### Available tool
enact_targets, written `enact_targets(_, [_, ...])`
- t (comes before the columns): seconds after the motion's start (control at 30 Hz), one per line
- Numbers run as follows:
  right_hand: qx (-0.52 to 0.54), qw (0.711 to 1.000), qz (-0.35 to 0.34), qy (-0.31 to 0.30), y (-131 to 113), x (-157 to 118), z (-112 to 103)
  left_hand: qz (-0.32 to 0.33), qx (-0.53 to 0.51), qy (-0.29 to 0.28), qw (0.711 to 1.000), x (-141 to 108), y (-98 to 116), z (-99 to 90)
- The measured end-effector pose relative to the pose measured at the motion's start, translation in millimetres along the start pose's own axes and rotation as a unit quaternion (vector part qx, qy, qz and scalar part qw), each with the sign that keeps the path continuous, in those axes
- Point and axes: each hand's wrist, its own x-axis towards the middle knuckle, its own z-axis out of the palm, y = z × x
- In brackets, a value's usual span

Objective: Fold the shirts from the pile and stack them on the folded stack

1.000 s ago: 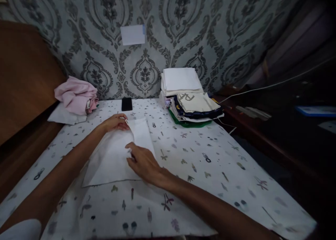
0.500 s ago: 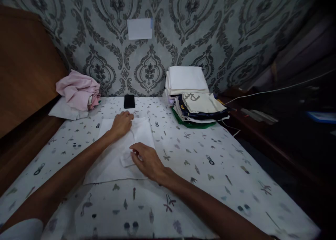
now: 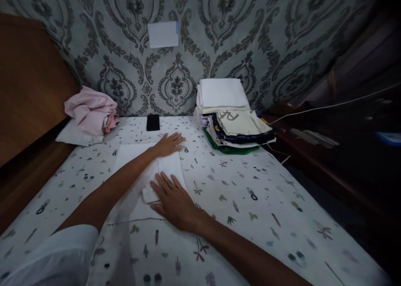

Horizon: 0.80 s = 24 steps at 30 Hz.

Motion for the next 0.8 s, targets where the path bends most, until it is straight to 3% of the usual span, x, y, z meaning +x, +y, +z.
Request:
enact_targets(0.13, [0.043,0.999,-0.017,0.007,2.6,-7.0,-3.0,-0.046,-0.112,0.175,0.977,-9.6,-8.3,-7.2])
enact_targets(0.2, [0.068,0.997,-0.010,0.043,11.5,-6.2,-8.1,-0.103,-0.121,0.224,0.962,-23.9,-22.8,-18.3])
enact_targets(0.33, [0.068,0.989,0.054,0.121,49.9,23.2,-35.2,-0.207,-0.066,0.179,0.960,-68.3,-62.5,-48.6])
enact_targets(0.43, [0.011,0.982,0.161,0.098,87.3,65.4,-60.8,-0.246,-0.053,0.131,0.959,-102.1,-83.7,-63.7])
enact_targets(0.57, [-0.003,0.973,0.219,0.068,125.5,116.1,-79.0,-0.264,-0.050,0.079,0.960,-126.6,-94.2,-68.5])
enact_targets(0.7, [0.002,0.973,0.225,0.044,135.5,133.3,-86.7,-0.255,-0.049,0.066,0.963,-135.1,-93.2,-75.7])
enact_targets(0.8, [0.001,0.975,0.214,0.067,122.4,116.5,-96.2,-0.208,-0.043,0.091,0.973,-150.6,-81.3,-90.8])
